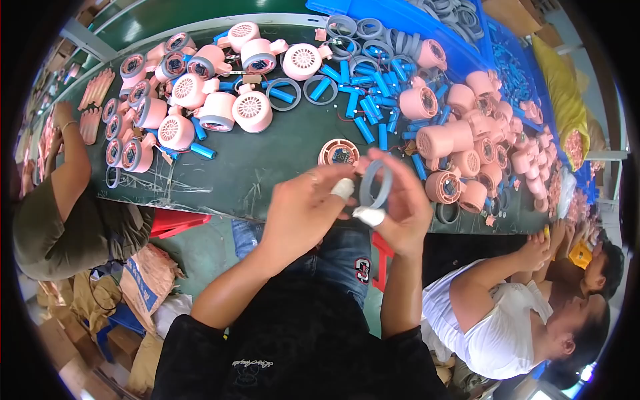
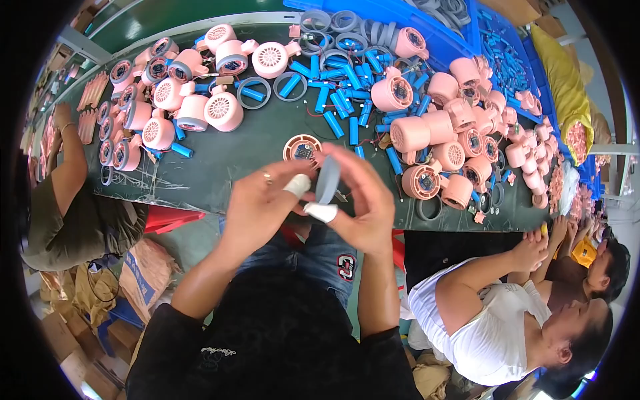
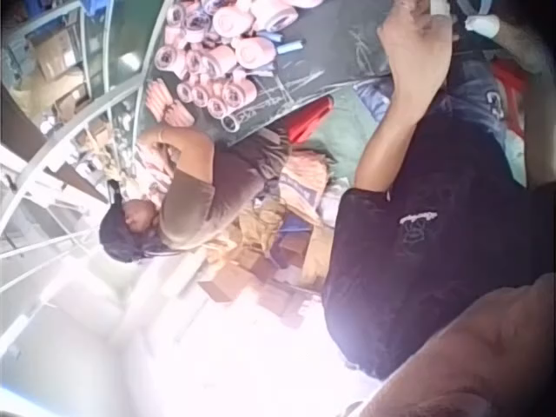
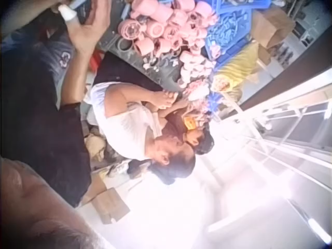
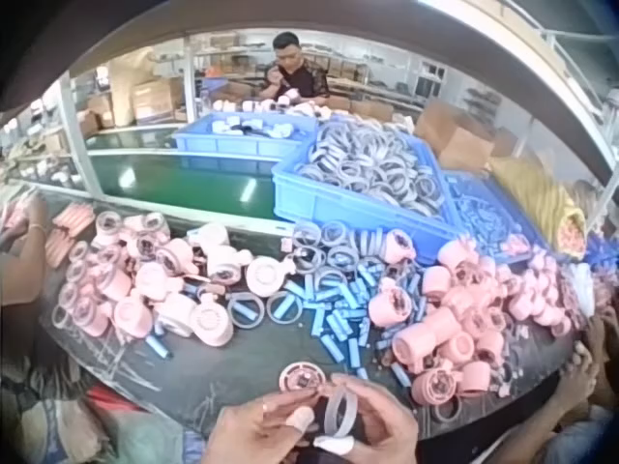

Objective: The person assembles portable fan parts by fitting rubber rings around the pink fan housings by hand and grouping the assembled pieces on the workbench.

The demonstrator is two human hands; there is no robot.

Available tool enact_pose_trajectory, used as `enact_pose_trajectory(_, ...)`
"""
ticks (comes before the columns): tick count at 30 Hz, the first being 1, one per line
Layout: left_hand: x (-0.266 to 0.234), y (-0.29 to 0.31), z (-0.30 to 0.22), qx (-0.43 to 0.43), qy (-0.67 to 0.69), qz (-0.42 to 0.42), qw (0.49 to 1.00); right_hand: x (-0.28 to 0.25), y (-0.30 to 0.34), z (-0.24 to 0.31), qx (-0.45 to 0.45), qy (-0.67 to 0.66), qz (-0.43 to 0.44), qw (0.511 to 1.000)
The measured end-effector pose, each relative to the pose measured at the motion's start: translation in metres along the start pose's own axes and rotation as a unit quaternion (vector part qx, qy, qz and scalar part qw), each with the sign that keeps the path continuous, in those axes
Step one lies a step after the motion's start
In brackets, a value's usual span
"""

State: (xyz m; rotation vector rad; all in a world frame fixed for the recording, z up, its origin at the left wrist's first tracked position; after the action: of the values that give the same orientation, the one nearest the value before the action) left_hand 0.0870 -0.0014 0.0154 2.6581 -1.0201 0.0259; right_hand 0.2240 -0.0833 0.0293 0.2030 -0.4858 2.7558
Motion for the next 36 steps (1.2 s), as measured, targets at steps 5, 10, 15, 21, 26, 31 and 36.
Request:
enact_pose_trajectory(5, -0.014, -0.021, -0.025, 0.271, -0.375, -0.075, 0.883, -0.026, -0.017, 0.001, 0.035, 0.147, -0.007, 0.988)
enact_pose_trajectory(10, -0.015, -0.034, 0.003, 0.219, -0.410, -0.079, 0.882, -0.009, -0.028, 0.000, 0.056, 0.275, 0.017, 0.960)
enact_pose_trajectory(15, -0.008, -0.031, 0.006, 0.209, -0.454, -0.092, 0.861, -0.009, -0.023, 0.000, 0.033, 0.266, -0.009, 0.963)
enact_pose_trajectory(21, -0.020, -0.033, 0.014, 0.190, -0.361, -0.049, 0.912, -0.005, -0.022, 0.004, 0.011, 0.290, 0.014, 0.957)
enact_pose_trajectory(26, -0.019, -0.031, 0.010, 0.182, -0.382, -0.060, 0.904, -0.005, -0.026, 0.006, 0.023, 0.298, 0.023, 0.954)
enact_pose_trajectory(31, -0.018, -0.033, 0.010, 0.164, -0.399, -0.057, 0.900, -0.004, -0.025, 0.009, 0.035, 0.337, 0.035, 0.940)
enact_pose_trajectory(36, -0.019, -0.032, 0.009, 0.162, -0.407, -0.065, 0.897, -0.001, -0.027, 0.011, 0.037, 0.352, 0.047, 0.934)
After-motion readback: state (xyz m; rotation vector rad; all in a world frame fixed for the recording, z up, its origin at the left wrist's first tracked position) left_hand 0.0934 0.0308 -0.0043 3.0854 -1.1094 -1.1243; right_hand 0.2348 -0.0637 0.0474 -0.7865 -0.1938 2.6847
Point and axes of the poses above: each hand's wrist, its own y-axis away from the middle knuckle, its own x-axis out of the palm, z = x × y, the point moved 7 cm from there along -y, towards the middle knuckle, and after that the axes turned 4 degrees about -y, right-handed, at the moved point
